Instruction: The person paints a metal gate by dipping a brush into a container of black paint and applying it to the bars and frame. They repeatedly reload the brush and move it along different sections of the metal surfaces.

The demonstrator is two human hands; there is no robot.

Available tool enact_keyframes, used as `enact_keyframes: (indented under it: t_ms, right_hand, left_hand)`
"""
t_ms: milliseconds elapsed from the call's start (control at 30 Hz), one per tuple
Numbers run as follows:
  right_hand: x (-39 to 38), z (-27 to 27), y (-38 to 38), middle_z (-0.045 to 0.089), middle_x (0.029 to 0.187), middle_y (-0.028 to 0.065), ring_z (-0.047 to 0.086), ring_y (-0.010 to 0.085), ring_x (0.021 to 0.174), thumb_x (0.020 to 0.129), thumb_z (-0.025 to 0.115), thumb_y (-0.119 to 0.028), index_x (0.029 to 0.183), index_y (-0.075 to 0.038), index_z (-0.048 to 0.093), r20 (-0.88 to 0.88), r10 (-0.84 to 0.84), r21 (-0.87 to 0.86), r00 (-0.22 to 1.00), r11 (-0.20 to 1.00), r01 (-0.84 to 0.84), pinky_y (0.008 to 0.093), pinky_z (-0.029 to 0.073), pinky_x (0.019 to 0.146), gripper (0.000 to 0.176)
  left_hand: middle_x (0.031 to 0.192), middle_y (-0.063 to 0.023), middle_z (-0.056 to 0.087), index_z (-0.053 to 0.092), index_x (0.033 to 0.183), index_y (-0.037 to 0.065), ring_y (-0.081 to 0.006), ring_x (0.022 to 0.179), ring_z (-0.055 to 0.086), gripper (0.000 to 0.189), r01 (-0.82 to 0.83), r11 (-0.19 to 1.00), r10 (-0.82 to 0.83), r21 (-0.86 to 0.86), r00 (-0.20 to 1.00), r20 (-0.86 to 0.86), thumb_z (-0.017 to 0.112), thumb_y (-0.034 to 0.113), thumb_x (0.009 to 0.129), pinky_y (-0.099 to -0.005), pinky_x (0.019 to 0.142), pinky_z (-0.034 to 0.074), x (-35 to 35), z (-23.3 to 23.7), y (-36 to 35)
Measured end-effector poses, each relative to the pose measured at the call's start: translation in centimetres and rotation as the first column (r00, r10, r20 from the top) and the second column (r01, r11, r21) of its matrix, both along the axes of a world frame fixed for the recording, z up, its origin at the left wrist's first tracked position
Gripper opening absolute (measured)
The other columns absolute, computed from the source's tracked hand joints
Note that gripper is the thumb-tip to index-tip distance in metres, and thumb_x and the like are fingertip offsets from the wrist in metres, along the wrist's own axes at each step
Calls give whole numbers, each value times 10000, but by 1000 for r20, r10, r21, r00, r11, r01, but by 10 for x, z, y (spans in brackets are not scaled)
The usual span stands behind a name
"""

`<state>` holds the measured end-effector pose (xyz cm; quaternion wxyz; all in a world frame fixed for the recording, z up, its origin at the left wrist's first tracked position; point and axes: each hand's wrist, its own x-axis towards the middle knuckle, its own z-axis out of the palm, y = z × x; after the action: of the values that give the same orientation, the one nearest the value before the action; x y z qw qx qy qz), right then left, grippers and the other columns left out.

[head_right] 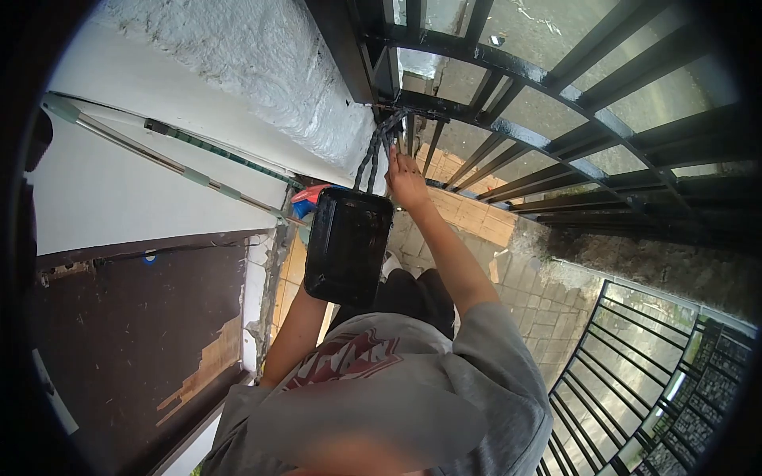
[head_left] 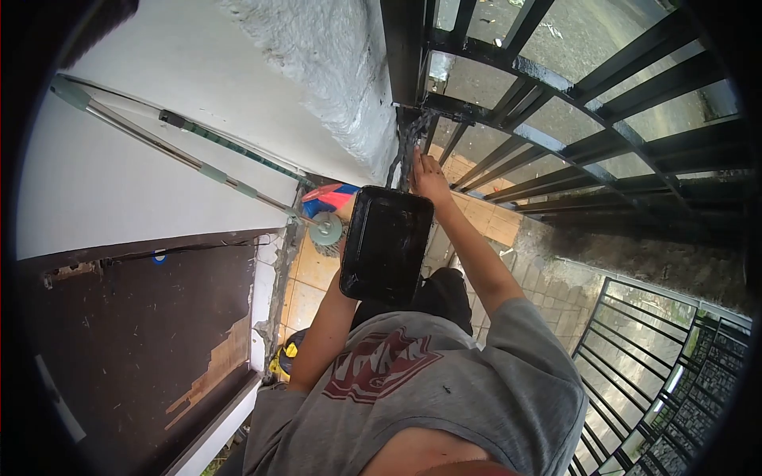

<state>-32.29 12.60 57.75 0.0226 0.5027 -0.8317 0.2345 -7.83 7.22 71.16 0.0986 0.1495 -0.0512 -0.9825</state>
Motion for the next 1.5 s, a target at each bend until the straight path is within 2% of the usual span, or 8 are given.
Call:
enact_keyframes:
  t_ms: [500,600,633,1000,1167,1300,1400,1500]
  right_hand:
    - [-4,17,5,627,1148,233,610,386,1096,880,626,-197,1415,146,387,-20,12,251,1000,968,-7,422,504,980,679]
    - [-10,28,13,621,1131,238,612,403,1075,878,626,-195,1427,136,374,173,3,275,985,960,-51,413,517,962,689]
    - [-3,32,20,617,1114,237,612,404,1058,855,645,-161,1446,118,364,56,26,89,998,996,-31,412,528,933,711]
    - [-35,34,22,646,932,233,626,434,872,871,601,-54,1368,114,491,108,205,-169,973,968,-185,442,538,816,536]
    - [-37,27,16,719,931,177,675,146,845,950,592,-101,1247,111,607,856,-6,-230,517,892,390,317,538,778,365]
    - [-13,56,8,704,842,214,697,197,768,930,598,-101,1240,109,608,410,-38,-357,911,913,198,328,543,725,375]
    - [-20,52,-2,691,802,229,702,221,744,921,601,-104,1217,113,616,160,100,-380,982,925,-33,331,537,712,367]
    - [-40,50,1,684,783,195,658,166,723,929,616,-120,1184,122,626,601,33,-287,798,941,178,317,525,698,352]
  left_hand:
    - [1278,-164,643,536,1379,22,-259,1093,677,504,-23,999,24,28,998,-55,426,386,1047,-417,939,578,-3,3,10]
    - [1277,-162,646,541,1376,22,-254,1094,678,499,-25,999,27,29,997,-69,420,381,1050,-413,940,579,-3,6,11]
    - [1277,-161,647,542,1374,22,-252,1094,678,498,-25,999,27,27,997,-70,419,379,1052,-411,940,579,-3,7,11]
    - [1172,-148,694,588,1308,21,-233,992,714,470,84,985,-91,152,995,41,393,371,1062,-376,873,608,-9,-8,13]
    - [1196,-147,682,572,1328,27,-229,1003,711,474,101,991,-99,91,995,-19,382,375,1068,-367,875,606,-15,12,17]
    - [1230,-139,666,548,1360,41,-218,1041,698,471,77,996,-73,48,995,-69,383,376,1072,-354,900,593,-15,21,17]
    - [1246,-129,659,535,1377,50,-210,1065,689,467,69,992,-62,-102,995,74,392,373,1072,-344,918,583,-14,25,17]
    - [1237,-120,665,550,1366,54,-207,1057,691,457,57,996,-52,-72,996,76,406,372,1070,-341,914,582,-16,25,18]
